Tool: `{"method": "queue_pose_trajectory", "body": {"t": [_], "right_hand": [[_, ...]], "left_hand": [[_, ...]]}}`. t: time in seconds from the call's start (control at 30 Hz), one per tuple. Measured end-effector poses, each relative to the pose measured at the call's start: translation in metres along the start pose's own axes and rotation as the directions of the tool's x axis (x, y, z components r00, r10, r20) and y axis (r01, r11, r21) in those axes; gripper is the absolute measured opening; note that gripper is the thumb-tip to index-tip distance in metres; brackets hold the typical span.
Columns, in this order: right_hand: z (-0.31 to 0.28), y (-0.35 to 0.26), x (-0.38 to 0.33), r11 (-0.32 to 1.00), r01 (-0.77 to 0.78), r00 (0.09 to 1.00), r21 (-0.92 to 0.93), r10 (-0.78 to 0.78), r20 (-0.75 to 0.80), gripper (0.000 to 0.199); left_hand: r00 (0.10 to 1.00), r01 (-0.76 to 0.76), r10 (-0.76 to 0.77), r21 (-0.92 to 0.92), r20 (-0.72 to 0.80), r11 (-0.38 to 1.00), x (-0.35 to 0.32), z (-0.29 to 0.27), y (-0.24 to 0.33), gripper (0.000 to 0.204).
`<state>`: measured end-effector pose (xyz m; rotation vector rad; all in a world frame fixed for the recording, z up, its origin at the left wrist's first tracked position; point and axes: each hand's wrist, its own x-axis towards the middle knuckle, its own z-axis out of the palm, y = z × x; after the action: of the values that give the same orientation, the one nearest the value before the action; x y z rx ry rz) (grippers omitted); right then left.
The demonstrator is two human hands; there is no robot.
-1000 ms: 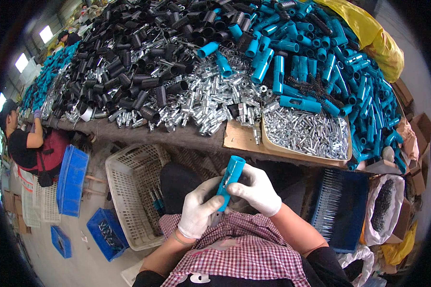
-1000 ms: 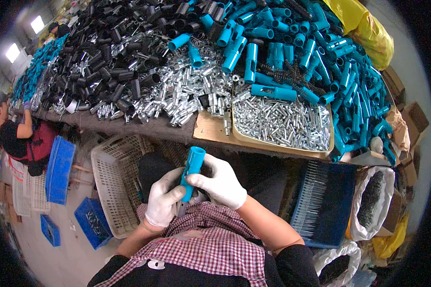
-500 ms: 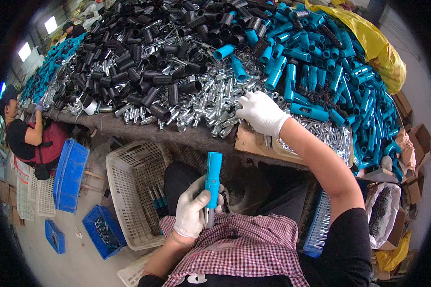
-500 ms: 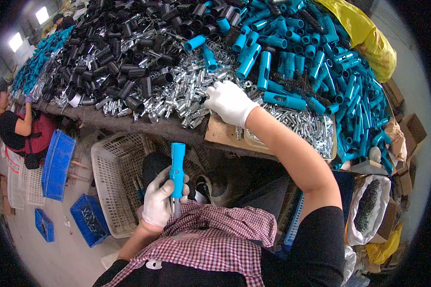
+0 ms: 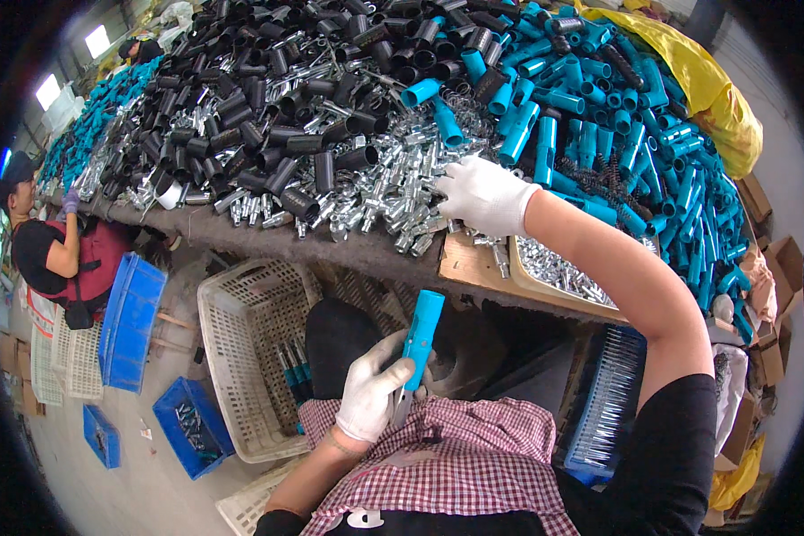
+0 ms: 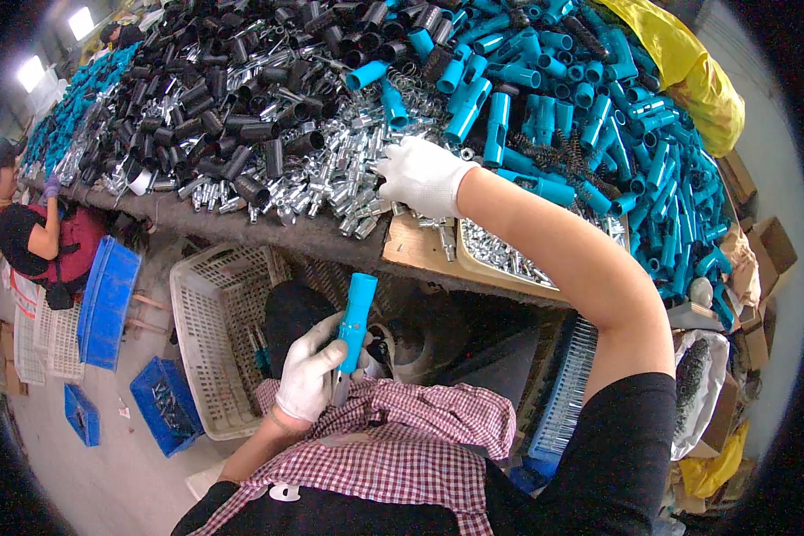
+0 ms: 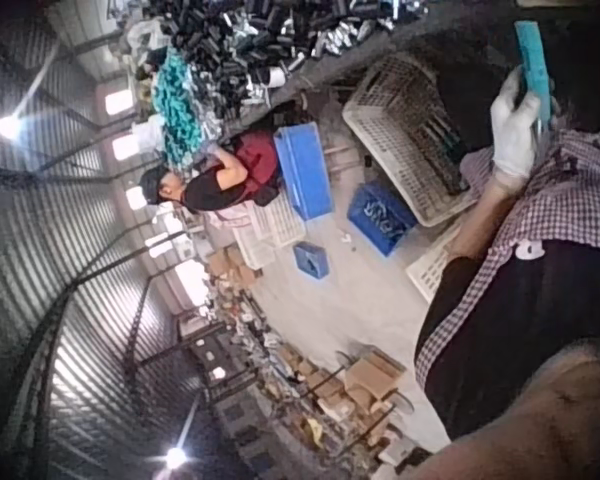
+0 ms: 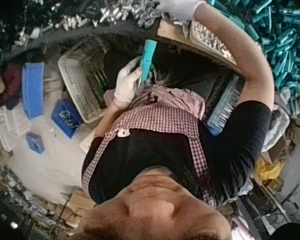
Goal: The person assembles tools by inserting metal pins, springs, and cylinders into plastic housings and sleeves by hand, then places the assembled components into a basket.
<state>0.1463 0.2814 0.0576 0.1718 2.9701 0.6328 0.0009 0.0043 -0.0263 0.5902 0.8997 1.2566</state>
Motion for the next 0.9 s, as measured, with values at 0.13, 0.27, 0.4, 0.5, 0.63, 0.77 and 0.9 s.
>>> {"method": "queue_pose_trajectory", "body": {"t": [0.13, 0.27, 0.4, 0.5, 0.63, 0.77, 0.9], "right_hand": [[0.003, 0.000, 0.000, 0.998, -0.058, 0.997, 0.032, 0.056, 0.054, 0.015], [0.002, -0.004, 0.007, 0.997, -0.072, 0.993, 0.033, 0.069, 0.098, 0.014], [0.003, -0.005, 0.006, 0.986, -0.161, 0.987, 0.033, 0.160, 0.031, 0.011], [-0.011, 0.003, 0.002, 0.951, -0.296, 0.955, 0.095, 0.294, 0.027, 0.012], [-0.006, 0.009, 0.000, 0.936, -0.289, 0.955, 0.200, 0.297, -0.012, 0.018], [-0.011, 0.014, -0.006, 0.840, -0.340, 0.922, 0.423, 0.385, -0.024, 0.020], [-0.025, 0.021, -0.027, 0.714, -0.345, 0.787, 0.610, 0.574, -0.226, 0.027]], "left_hand": [[0.999, -0.007, 0.003, 0.083, 0.050, 0.997, 0.026, 0.005, -0.005, 0.054], [0.994, -0.065, 0.037, 0.278, 0.106, 0.958, 0.057, 0.016, 0.001, 0.051], [0.994, -0.084, 0.057, 0.330, 0.089, 0.940, 0.078, 0.017, 0.002, 0.056], [0.995, -0.096, 0.082, 0.300, 0.060, 0.949, 0.085, 0.015, 0.002, 0.055], [0.994, -0.107, 0.095, 0.329, 0.054, 0.938, 0.093, 0.016, 0.004, 0.055], [0.992, -0.121, 0.109, 0.303, 0.055, 0.945, 0.100, 0.014, 0.000, 0.055], [0.992, -0.119, 0.107, 0.270, 0.061, 0.955, 0.100, 0.013, -0.003, 0.056]]}}
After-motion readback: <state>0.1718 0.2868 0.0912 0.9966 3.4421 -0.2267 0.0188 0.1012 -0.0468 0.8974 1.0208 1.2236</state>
